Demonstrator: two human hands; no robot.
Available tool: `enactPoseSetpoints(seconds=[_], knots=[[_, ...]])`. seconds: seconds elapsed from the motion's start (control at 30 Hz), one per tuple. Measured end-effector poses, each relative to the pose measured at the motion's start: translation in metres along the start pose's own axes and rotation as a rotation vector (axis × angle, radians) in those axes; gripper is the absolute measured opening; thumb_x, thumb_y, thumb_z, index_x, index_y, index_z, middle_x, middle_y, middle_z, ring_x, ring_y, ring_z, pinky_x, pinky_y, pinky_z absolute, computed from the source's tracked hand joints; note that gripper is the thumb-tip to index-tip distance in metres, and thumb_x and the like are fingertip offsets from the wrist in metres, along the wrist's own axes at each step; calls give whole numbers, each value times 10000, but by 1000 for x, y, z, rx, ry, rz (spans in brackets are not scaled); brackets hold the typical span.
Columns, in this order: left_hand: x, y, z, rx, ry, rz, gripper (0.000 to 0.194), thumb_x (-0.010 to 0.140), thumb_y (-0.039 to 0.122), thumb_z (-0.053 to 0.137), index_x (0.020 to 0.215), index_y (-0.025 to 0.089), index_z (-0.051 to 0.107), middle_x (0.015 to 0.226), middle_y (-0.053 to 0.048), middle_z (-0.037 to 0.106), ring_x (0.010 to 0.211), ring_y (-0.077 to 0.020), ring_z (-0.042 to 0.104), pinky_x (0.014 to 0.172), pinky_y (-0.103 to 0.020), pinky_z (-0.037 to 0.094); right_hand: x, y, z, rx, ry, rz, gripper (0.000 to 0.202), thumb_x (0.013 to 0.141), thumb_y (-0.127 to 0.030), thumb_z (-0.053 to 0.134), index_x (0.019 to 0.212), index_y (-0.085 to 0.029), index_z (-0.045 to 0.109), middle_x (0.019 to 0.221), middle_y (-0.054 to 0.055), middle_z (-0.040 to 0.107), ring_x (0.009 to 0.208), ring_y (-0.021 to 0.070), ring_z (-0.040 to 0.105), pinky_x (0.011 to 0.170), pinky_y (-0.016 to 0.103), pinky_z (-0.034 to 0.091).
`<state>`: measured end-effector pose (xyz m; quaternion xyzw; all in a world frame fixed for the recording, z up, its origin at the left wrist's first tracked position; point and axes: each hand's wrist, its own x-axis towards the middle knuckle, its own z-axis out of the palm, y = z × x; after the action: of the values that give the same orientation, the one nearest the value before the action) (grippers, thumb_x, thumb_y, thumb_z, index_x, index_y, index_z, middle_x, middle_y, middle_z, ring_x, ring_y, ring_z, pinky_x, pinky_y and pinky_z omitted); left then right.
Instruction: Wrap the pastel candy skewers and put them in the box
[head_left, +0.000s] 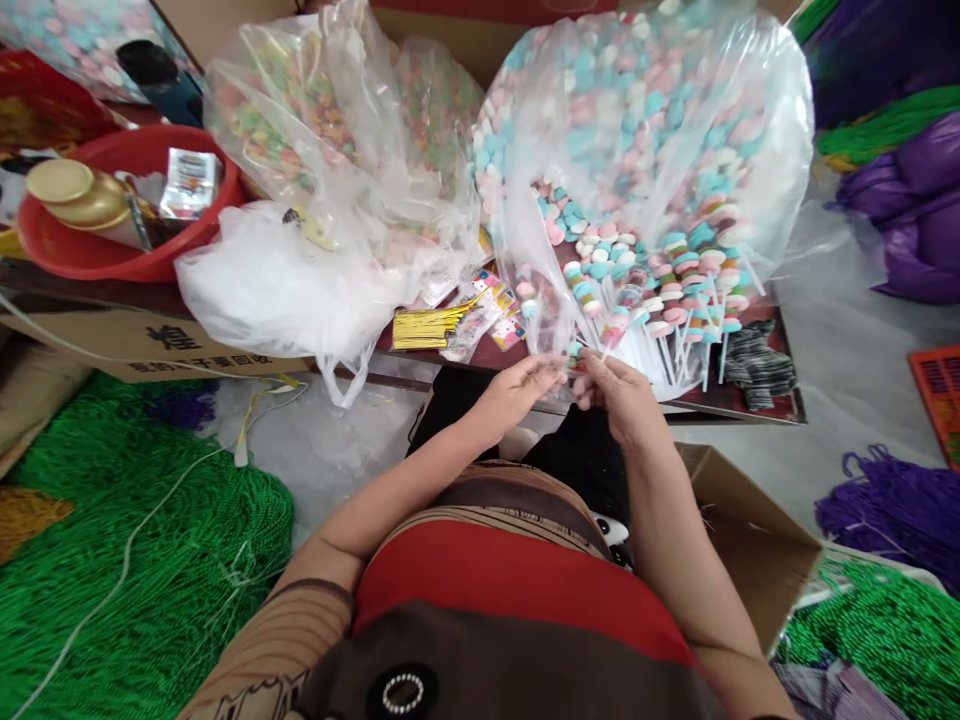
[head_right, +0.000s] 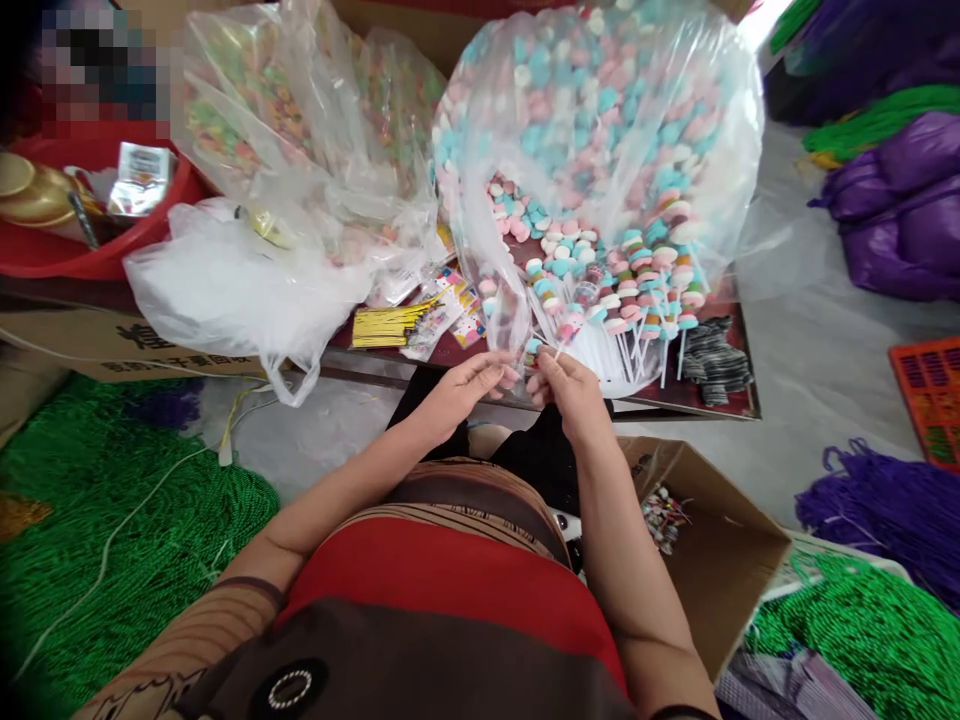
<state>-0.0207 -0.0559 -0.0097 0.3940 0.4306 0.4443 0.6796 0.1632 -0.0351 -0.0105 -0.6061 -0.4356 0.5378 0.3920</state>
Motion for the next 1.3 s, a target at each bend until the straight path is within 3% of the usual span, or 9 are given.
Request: enactPoseSetpoints(seconds=[0.13,0.33,0.47,0.67,0.73,0.87,0.97,1.13,1.3], knots=[[1,-8,-8,26,50,-15,361,843,446,731,1087,180,719,972,-60,766,926,-175,695,793,-268,519,-12,-8,-22,-323,177,-82,513,795,-578,737,1090,-159,725,509,-41,632,432,156,584,517,295,476],[7,-9,-1,80,75,87,331,837,428,712,1064,188,717,899,-36,758,883,-164,687,791,-272,535,-40,-11,-33,163,196,-569,373,747,-481,843,980,-255,659,664,-73,648,578,115,647,629,258,542],[7,-9,9,123,31,100,306,848,424,705,1037,184,727,882,-29,748,853,-153,679,802,-274,543,-41,-7,-34,193,309,-683,328,728,-441,874,897,-254,665,692,-64,651,598,106,629,615,245,537],[2,-17,14,207,0,114,271,913,405,666,1062,189,733,880,-15,747,845,-134,676,828,-264,541,-54,9,-64,93,408,-470,265,760,-445,825,715,-205,722,591,-37,662,521,114,593,585,266,523],[3,-21,13,224,-10,118,257,922,402,665,1056,193,732,879,-11,749,833,-129,673,830,-262,536,-56,19,-86,81,484,-389,311,810,-485,768,710,-192,735,535,-34,639,514,113,587,609,262,524],[6,-27,13,260,-17,128,254,933,407,662,1057,196,730,889,-12,752,841,-132,667,843,-268,524,-40,36,-143,195,795,-370,505,925,-620,554,747,-172,704,552,-10,621,499,121,577,552,256,489],[7,-29,15,286,-20,119,257,936,411,659,1058,198,734,887,-12,753,836,-132,660,845,-268,518,-7,37,-182,-23,929,-372,379,921,-517,583,955,-167,724,739,28,706,651,166,644,670,311,543],[8,-30,16,317,-15,102,263,931,420,663,1060,202,735,893,-10,754,847,-130,662,861,-263,520,54,25,-199,-636,773,-211,344,778,-227,693,1106,-133,735,1172,185,720,1096,313,632,1034,474,456],[5,-27,7,330,24,119,272,933,425,651,1059,197,728,896,-16,757,838,-142,666,840,-268,534,71,24,-193,-582,767,-169,158,781,-198,615,862,-168,746,1019,169,717,1064,315,610,996,459,446]])
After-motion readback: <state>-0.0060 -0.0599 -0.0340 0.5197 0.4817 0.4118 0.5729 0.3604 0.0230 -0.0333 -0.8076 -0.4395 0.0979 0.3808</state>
